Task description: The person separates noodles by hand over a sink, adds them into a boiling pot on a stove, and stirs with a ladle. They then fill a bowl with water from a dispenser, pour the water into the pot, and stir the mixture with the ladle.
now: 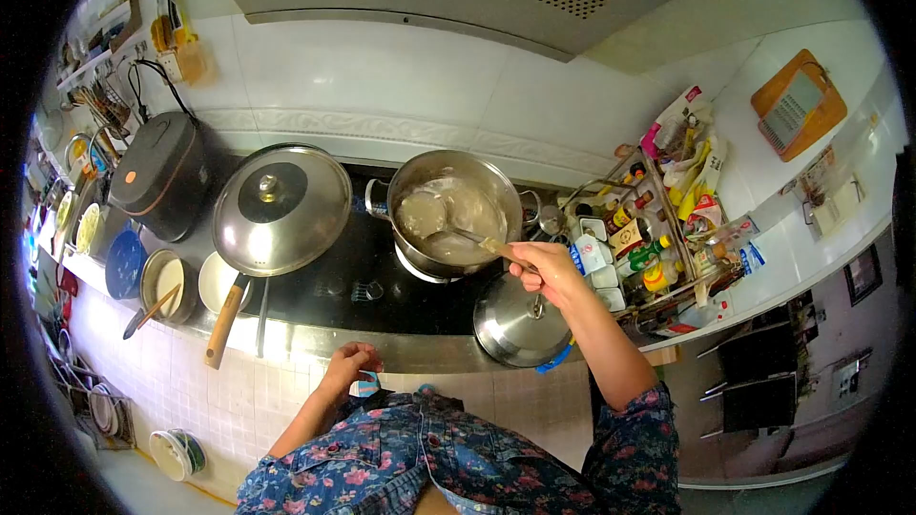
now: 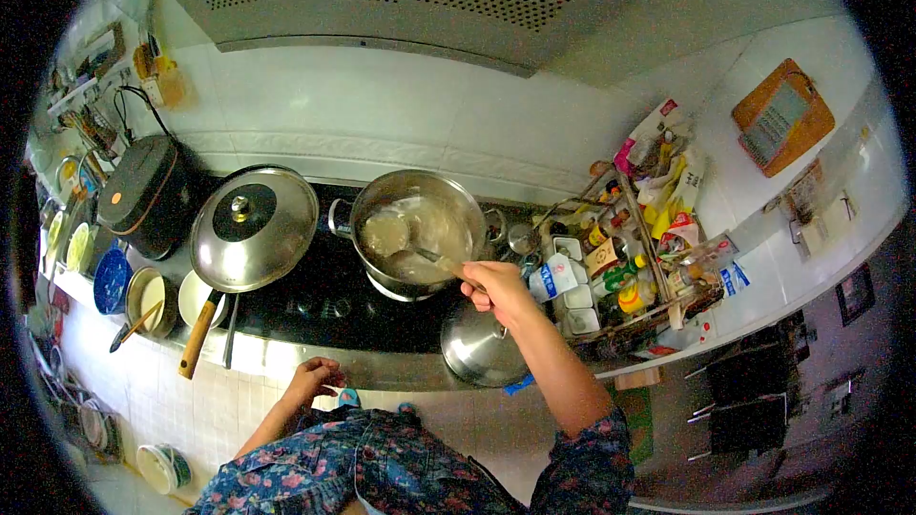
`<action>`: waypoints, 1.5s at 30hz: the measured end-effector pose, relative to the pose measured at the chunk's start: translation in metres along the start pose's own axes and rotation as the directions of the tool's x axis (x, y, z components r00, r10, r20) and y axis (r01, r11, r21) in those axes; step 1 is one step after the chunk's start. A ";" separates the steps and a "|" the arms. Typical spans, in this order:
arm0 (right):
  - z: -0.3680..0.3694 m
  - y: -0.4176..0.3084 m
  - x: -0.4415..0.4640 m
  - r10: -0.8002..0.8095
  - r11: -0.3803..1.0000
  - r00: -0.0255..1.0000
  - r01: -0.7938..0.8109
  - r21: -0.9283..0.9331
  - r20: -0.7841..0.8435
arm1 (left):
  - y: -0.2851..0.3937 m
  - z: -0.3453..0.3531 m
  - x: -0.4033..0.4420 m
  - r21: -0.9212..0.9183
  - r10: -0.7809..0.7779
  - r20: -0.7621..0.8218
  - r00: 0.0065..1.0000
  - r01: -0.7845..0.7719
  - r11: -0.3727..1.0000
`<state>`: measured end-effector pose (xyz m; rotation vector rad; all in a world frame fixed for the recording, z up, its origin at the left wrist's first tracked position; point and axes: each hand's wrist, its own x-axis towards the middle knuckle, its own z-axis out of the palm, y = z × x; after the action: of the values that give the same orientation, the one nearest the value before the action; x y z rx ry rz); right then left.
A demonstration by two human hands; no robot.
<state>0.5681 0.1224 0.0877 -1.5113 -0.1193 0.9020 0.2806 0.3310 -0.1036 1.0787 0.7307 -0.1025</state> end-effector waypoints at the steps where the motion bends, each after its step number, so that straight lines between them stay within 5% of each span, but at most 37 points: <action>1: 0.000 -0.003 -0.005 -0.030 0.999 0.999 0.030 -0.018 -0.015 | 0.001 0.002 -0.001 0.000 -0.001 0.000 1.000 0.001 1.000; 10: -0.001 -0.006 -0.032 -0.406 0.825 0.912 0.338 -0.453 -0.059 | -0.005 0.012 0.000 -0.003 -0.012 0.027 1.000 0.012 1.000; 13: -0.015 0.015 -0.025 -0.738 0.405 0.668 0.548 -0.731 0.092 | -0.006 0.015 -0.001 0.008 -0.009 0.032 0.999 0.009 1.000; 16: -0.006 0.013 -0.048 -0.777 -0.070 0.551 0.404 -0.912 0.304 | -0.008 0.018 -0.003 0.002 -0.005 0.031 0.999 0.005 1.000; 19: 0.011 0.021 -0.064 -0.607 -0.127 0.754 0.217 -0.968 0.249 | -0.010 0.020 -0.002 -0.001 -0.010 0.038 0.999 0.010 1.000; 23: 0.016 0.048 -0.049 -0.570 -0.287 0.744 0.217 -0.933 0.348 | -0.005 0.028 -0.004 0.007 -0.016 0.041 0.999 0.016 1.000; 27: 0.034 0.058 -0.041 -0.635 -0.304 0.693 0.181 -0.935 0.341 | -0.007 0.031 0.002 0.036 0.011 0.070 0.998 -0.014 0.999; 32: 0.046 0.057 -0.036 -0.561 -0.325 0.745 0.201 -0.924 0.360 | -0.003 0.035 -0.002 0.068 -0.021 0.074 0.997 0.016 0.998; 36: 0.059 0.054 -0.042 -0.459 -0.182 0.835 0.246 -0.952 0.303 | -0.006 0.034 -0.002 0.068 -0.008 0.073 0.997 0.003 0.998; 45: 0.063 0.056 -0.045 -0.473 -0.192 0.797 0.324 -0.927 0.376 | -0.009 0.036 -0.007 0.038 0.003 0.047 0.999 -0.005 0.999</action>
<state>0.4763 0.1364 0.0667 -2.6335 -1.4674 -0.0645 0.2892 0.2951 -0.0969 1.1108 0.6862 -0.1385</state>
